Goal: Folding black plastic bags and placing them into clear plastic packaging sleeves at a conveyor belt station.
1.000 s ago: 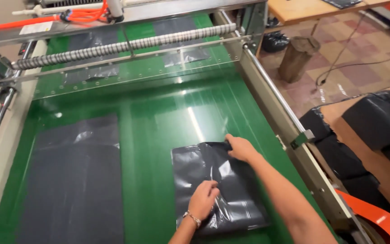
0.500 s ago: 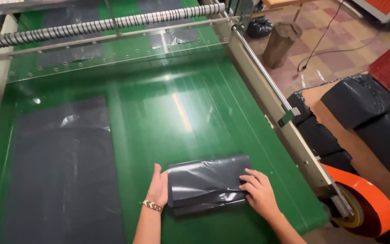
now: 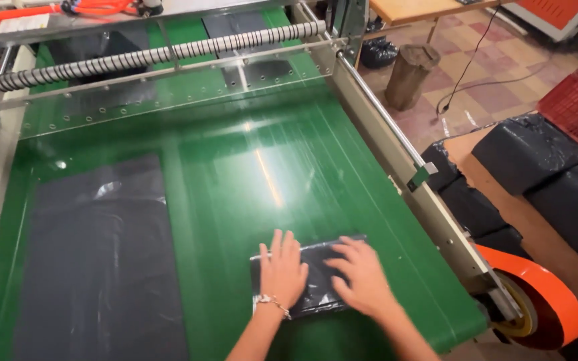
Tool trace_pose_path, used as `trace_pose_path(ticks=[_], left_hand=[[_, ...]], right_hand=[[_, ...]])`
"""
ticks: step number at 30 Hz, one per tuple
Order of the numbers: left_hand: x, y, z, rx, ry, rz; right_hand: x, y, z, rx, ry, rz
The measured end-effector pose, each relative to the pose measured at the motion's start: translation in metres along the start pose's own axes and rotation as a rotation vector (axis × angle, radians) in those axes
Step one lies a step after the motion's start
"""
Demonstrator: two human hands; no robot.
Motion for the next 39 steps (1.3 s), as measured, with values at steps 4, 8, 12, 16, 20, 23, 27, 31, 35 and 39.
trace_pose_path(ticks=[4, 8, 12, 16, 20, 23, 27, 31, 35, 39], left_hand=[[-0.055, -0.009, -0.04, -0.158, 0.045, -0.025], [-0.065, -0.035, -0.046, -0.085, 0.184, -0.368], [-0.048, -0.041, -0.015, -0.086, -0.138, -0.089], [-0.059, -0.078, 0.019, -0.131, -0.187, 0.189], [-0.06, -0.116, 0.046, -0.398, 0.127, -0.481], [-0.028, -0.128, 0.022, -0.521, 0.071, -0.533], [-0.034, -0.145, -0.041, -0.695, -0.21, 0.152], [0.002, -0.101, -0.031, -0.572, -0.542, 0.512], [-0.082, -0.082, 0.004, -0.322, -1.112, 0.655], [-0.057, -0.072, 0.008, 0.006, -0.718, 0.286]], right_hand=[[-0.082, 0.017, -0.009, -0.284, 0.2, 0.131], [-0.118, -0.011, -0.027, -0.259, 0.148, 0.225], [-0.113, -0.026, -0.052, -0.106, -0.191, 0.238], [-0.1, -0.047, -0.104, -0.132, -0.396, 0.202], [-0.077, -0.031, -0.088, -0.215, -0.329, 0.188], [-0.095, -0.052, -0.016, -0.074, 0.014, 0.388], [-0.129, -0.133, 0.035, 0.294, 0.138, 0.242], [-0.085, -0.157, 0.058, 0.162, 0.501, 0.295], [-0.096, -0.196, -0.003, -0.662, 1.006, 0.147], [-0.092, -0.184, -0.019, -1.481, 1.509, -0.528]])
Point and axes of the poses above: each hand's wrist, its own y-axis towards the middle knuckle, its own x-axis out of the back of the hand, z = x × y, the point moved 6 cm from there along y, towards the middle knuckle, and after that the axes turned 7 degrees about y, right-handed, at the moved point
